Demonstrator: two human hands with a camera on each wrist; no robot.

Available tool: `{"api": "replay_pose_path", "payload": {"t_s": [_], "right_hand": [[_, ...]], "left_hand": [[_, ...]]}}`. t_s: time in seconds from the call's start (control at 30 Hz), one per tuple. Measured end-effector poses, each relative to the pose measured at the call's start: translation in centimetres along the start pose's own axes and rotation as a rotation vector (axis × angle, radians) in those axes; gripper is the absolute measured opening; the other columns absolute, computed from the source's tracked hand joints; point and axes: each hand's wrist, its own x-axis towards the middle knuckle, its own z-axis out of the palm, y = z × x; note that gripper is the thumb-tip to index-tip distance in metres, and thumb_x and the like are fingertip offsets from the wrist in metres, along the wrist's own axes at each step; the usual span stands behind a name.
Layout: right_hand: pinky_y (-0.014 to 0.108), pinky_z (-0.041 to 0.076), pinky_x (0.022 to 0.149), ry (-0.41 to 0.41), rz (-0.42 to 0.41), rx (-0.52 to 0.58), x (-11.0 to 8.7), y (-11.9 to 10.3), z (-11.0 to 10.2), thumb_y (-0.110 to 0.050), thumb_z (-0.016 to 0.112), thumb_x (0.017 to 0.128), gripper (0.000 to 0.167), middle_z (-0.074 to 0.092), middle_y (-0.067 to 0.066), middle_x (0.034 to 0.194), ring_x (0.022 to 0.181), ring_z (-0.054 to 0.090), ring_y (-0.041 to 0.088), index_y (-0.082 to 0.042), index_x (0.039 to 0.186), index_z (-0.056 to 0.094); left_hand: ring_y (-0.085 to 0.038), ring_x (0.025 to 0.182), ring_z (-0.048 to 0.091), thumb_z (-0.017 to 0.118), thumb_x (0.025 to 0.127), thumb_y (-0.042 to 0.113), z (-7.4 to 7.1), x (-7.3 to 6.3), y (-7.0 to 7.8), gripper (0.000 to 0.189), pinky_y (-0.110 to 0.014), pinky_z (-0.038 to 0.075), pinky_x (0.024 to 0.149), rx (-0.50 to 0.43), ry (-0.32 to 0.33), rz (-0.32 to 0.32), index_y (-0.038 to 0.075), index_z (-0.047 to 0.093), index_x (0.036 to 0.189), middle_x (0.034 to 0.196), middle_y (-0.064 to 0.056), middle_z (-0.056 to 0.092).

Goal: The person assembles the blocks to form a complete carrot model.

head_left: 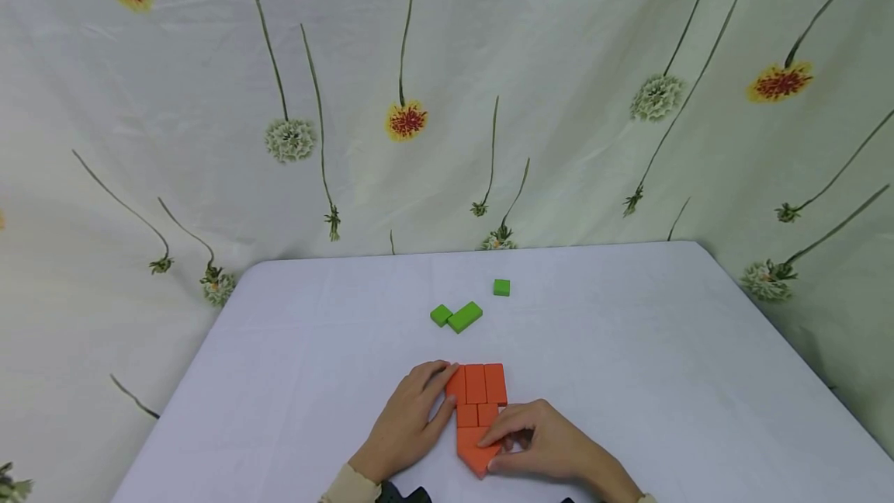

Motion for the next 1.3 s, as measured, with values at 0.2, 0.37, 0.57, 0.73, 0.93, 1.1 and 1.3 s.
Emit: {"api": "replay_pose_path", "payload": {"t_s": [0.2,0.37,0.57,0.73,0.93,1.1,1.3], "right_hand": [[0.012,0.043,0.056,-0.012,0.064,0.005,0.1,-0.2,0.0,-0.028,0.083,0.089,0.017,0.064,-0.005,0.08,0.072,0.052,-0.003,-0.024,0.105,0.079],[0.012,0.042,0.056,-0.019,0.081,0.015,0.2,-0.2,0.0,-0.029,0.084,0.088,0.019,0.064,0.0,0.08,0.071,0.051,-0.001,-0.024,0.106,0.078],[0.014,0.042,0.056,0.015,0.1,0.061,0.1,-0.4,-0.3,-0.025,0.085,0.087,0.024,0.068,0.003,0.086,0.071,0.051,0.001,-0.021,0.109,0.078],[0.016,0.045,0.058,0.122,0.09,0.068,0.2,-0.2,-0.7,-0.015,0.079,0.091,0.019,0.069,0.002,0.088,0.074,0.053,0.001,-0.015,0.11,0.077],[0.021,0.052,0.069,0.296,0.178,0.009,0.7,1.1,-1.6,-0.019,0.075,0.096,0.018,0.074,0.0,0.099,0.081,0.059,0.01,-0.015,0.113,0.077],[0.022,0.053,0.075,0.423,0.235,-0.056,2.0,2.1,-2.9,-0.027,0.075,0.096,0.02,0.071,-0.004,0.099,0.087,0.06,0.013,-0.019,0.114,0.076],[0.022,0.053,0.083,0.468,0.279,-0.103,3.9,3.3,-4.6,-0.027,0.077,0.095,0.028,0.071,-0.006,0.11,0.097,0.061,0.015,-0.019,0.122,0.074]], "left_hand": [[-0.018,0.137,0.049,0.055,0.107,0.039,-0.2,0.0,0.0,0.05,-0.044,0.046,0.115,-0.002,-0.012,-0.009,0.017,0.053,0.151,0.147,0.0,0.052],[-0.018,0.137,0.049,0.054,0.107,0.039,-0.3,0.0,0.0,0.05,-0.044,0.046,0.115,-0.011,-0.014,-0.012,0.017,0.052,0.151,0.147,0.0,0.052],[-0.017,0.137,0.049,0.054,0.107,0.04,-0.3,-0.1,-0.1,0.05,-0.043,0.046,0.115,-0.014,-0.013,-0.011,0.017,0.052,0.152,0.147,0.001,0.052],[-0.018,0.137,0.05,0.056,0.106,0.04,-0.4,0.0,0.0,0.051,-0.044,0.047,0.114,-0.005,-0.012,-0.011,0.017,0.053,0.151,0.147,0.0,0.053],[-0.019,0.137,0.049,0.055,0.106,0.041,-0.5,0.0,0.0,0.051,-0.044,0.046,0.115,0.0,-0.028,-0.013,0.017,0.053,0.151,0.147,0.0,0.053],[-0.018,0.136,0.05,0.054,0.107,0.041,-0.5,-0.1,0.0,0.05,-0.044,0.047,0.114,0.001,-0.025,-0.022,0.017,0.053,0.151,0.146,0.0,0.053],[-0.018,0.135,0.051,0.054,0.107,0.041,-0.4,0.0,0.2,0.05,-0.044,0.048,0.113,-0.002,-0.022,-0.016,0.016,0.053,0.151,0.146,0.0,0.054]]}}
